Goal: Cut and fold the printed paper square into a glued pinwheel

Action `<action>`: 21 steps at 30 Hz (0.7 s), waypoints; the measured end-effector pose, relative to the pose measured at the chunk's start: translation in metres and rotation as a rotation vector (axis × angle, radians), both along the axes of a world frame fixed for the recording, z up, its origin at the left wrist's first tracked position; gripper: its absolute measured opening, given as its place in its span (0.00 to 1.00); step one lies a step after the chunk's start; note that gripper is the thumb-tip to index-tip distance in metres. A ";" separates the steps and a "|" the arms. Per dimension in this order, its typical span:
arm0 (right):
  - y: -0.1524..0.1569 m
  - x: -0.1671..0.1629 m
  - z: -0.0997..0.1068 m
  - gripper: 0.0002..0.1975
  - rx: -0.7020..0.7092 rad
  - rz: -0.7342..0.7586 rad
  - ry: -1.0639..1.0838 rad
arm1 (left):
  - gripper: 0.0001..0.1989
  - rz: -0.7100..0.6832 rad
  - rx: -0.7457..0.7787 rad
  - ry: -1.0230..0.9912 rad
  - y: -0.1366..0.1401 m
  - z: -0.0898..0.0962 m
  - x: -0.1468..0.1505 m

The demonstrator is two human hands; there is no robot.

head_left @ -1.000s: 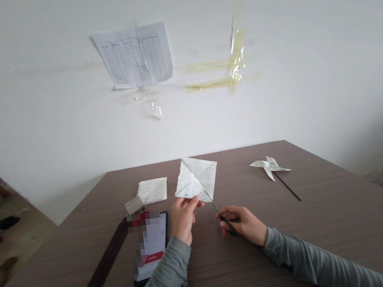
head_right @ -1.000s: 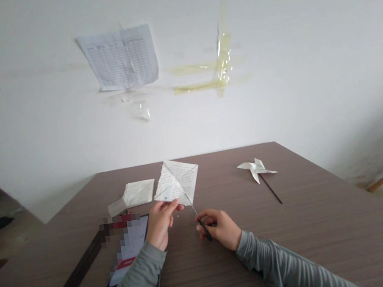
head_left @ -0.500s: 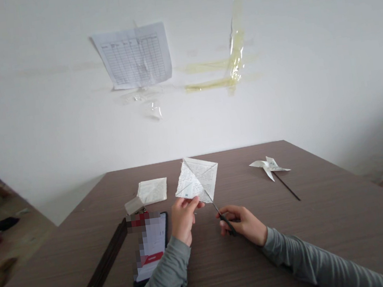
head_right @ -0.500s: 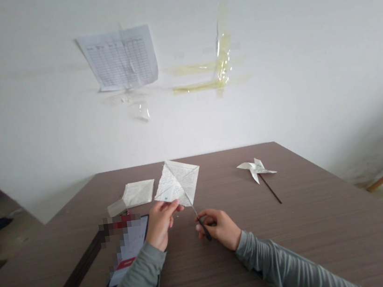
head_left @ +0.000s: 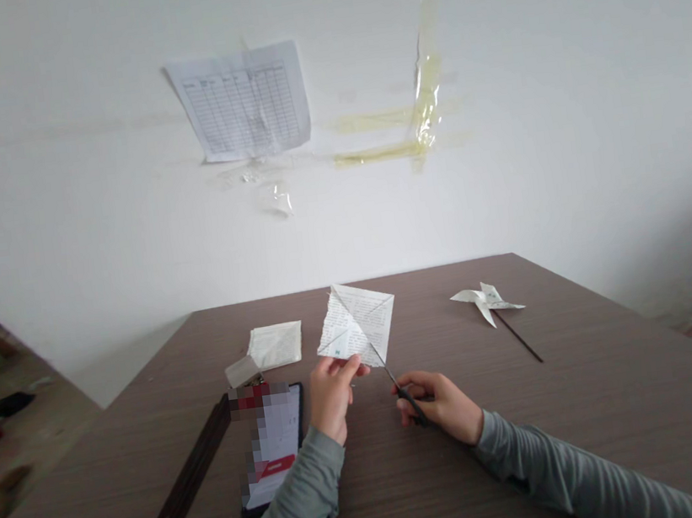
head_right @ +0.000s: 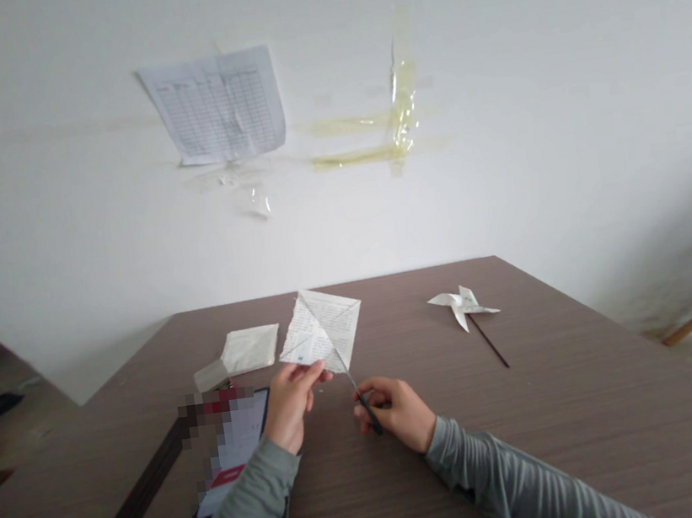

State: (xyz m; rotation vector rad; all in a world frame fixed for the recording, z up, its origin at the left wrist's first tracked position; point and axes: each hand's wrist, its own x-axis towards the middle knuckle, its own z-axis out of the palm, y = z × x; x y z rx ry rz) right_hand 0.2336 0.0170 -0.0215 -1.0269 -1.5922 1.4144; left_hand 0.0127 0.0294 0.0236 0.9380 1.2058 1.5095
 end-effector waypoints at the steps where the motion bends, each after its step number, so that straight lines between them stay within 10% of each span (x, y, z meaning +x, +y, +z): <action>1: 0.000 0.000 -0.001 0.39 0.001 0.003 0.002 | 0.17 0.002 -0.003 0.002 0.000 0.000 0.000; 21: 0.001 -0.001 0.003 0.38 -0.005 -0.015 0.013 | 0.16 -0.026 -0.021 0.036 0.000 0.001 0.002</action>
